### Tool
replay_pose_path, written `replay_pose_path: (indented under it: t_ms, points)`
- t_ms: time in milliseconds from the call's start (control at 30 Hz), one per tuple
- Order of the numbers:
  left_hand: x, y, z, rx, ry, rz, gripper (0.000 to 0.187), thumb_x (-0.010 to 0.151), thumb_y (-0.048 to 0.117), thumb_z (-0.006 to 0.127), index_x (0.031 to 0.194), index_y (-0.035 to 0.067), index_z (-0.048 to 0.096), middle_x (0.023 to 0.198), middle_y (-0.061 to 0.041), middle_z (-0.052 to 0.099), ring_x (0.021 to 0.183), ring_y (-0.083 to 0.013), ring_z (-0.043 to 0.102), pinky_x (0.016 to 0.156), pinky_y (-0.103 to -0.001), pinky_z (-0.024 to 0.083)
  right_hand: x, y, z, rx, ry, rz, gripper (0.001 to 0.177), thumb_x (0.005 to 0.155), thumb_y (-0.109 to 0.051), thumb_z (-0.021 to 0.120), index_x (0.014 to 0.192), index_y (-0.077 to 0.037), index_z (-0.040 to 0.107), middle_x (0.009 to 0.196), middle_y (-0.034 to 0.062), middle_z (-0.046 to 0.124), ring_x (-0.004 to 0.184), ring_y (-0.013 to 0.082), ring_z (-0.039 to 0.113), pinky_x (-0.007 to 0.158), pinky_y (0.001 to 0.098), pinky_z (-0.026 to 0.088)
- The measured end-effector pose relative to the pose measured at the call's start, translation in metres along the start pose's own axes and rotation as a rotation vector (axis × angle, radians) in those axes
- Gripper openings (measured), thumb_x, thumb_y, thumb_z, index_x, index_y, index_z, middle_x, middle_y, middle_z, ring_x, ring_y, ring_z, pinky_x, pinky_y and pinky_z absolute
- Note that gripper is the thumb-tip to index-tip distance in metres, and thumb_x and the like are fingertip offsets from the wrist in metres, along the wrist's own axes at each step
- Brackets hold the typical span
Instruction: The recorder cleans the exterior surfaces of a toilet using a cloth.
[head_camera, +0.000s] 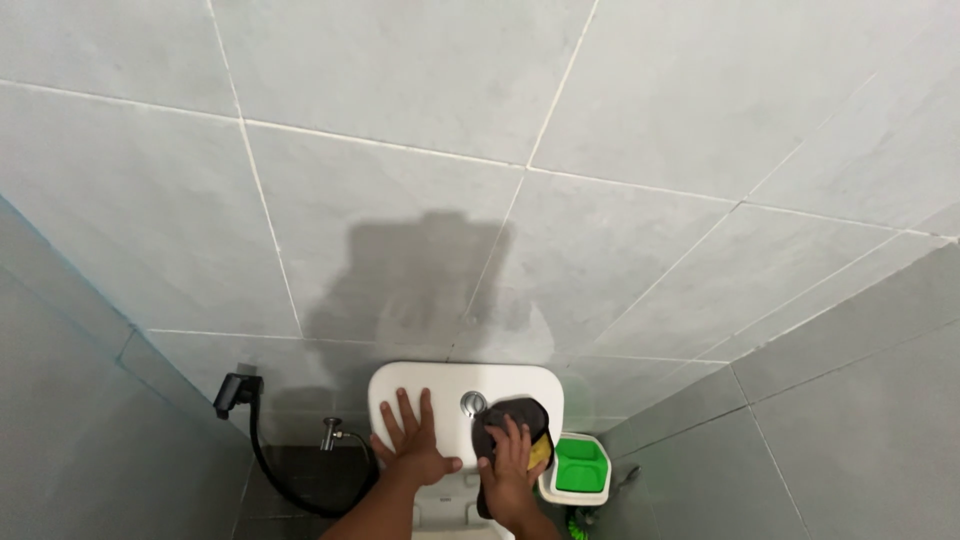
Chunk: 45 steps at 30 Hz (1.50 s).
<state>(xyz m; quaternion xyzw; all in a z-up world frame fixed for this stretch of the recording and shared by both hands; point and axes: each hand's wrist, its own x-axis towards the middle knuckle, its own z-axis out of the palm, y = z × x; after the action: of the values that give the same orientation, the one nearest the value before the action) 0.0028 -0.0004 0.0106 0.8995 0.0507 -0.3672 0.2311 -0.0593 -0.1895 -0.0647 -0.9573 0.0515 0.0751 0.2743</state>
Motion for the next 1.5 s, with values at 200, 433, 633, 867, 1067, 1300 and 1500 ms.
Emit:
replay_pose_path:
  t_ms: [200,433,633,867,1067,1300,1500]
  points:
    - [-0.003,0.0,0.0,-0.019,0.025,0.005,0.142,0.078,0.053,0.088,0.162,0.031,-0.025,0.166,-0.011,-0.043,0.152,-0.0383,-0.038,0.12,-0.069,-0.001,0.007,0.0,-0.003,-0.077,-0.073,0.059,0.064,0.098,-0.039,0.056,0.155,-0.031,0.029,0.172,0.0012,-0.001,0.159,0.0325,-0.012,0.112,0.0778,-0.008]
    - [0.001,0.0,0.005,-0.03,0.059,0.01,0.143,0.076,0.055,0.088,0.162,0.032,-0.024,0.166,-0.011,-0.043,0.152,-0.0386,-0.039,0.119,-0.071,-0.002,0.012,-0.018,-0.024,-0.141,-0.228,0.137,0.077,0.099,-0.053,0.053,0.162,-0.034,0.014,0.173,0.0023,-0.016,0.158,0.0366,-0.022,0.111,0.0804,-0.007]
    - [0.0,0.001,0.005,-0.005,0.042,-0.011,0.142,0.076,0.059,0.085,0.162,0.032,-0.024,0.166,-0.011,-0.043,0.153,-0.0386,-0.037,0.119,-0.071,0.0,0.023,-0.021,-0.024,-0.11,-0.247,0.205,0.083,0.097,-0.059,0.053,0.163,-0.037,0.009,0.172,0.0006,-0.021,0.157,0.0386,-0.022,0.11,0.0804,-0.005]
    - [-0.001,0.004,0.006,-0.012,0.069,-0.03,0.141,0.075,0.056,0.086,0.163,0.032,-0.022,0.166,-0.01,-0.042,0.152,-0.0379,-0.039,0.119,-0.07,-0.003,0.036,-0.029,-0.034,-0.075,-0.238,0.28,0.086,0.094,-0.064,0.053,0.162,-0.039,0.007,0.172,-0.0005,-0.024,0.157,0.0374,-0.023,0.108,0.0825,-0.004]
    - [-0.004,0.002,0.011,-0.034,0.195,-0.005,0.123,0.078,0.055,0.081,0.163,0.033,-0.006,0.17,-0.009,-0.024,0.156,-0.0358,-0.024,0.118,-0.071,0.0,0.034,-0.024,-0.033,-0.061,-0.25,0.227,0.089,0.094,-0.061,0.057,0.162,-0.036,0.005,0.172,0.0024,-0.024,0.156,0.0394,-0.025,0.107,0.0835,-0.006]
    - [0.069,-0.021,0.036,-0.324,0.965,-0.209,0.057,0.102,0.039,0.052,0.147,0.006,0.04,0.149,-0.019,0.043,0.136,-0.0393,0.043,0.104,-0.06,0.039,0.027,-0.028,-0.033,-0.051,-0.186,0.199,0.086,0.094,-0.053,0.06,0.162,-0.035,0.009,0.173,0.0031,-0.018,0.157,0.0392,-0.022,0.106,0.0839,-0.007]
    - [0.062,-0.005,0.025,-0.348,0.926,-0.359,0.058,0.102,0.039,0.048,0.149,0.007,0.036,0.139,-0.023,0.05,0.121,-0.0428,0.051,0.088,-0.059,0.045,0.024,-0.028,-0.029,-0.026,-0.126,0.194,0.086,0.094,-0.054,0.061,0.16,-0.03,0.013,0.174,0.0031,-0.012,0.158,0.0378,-0.019,0.104,0.085,-0.009]
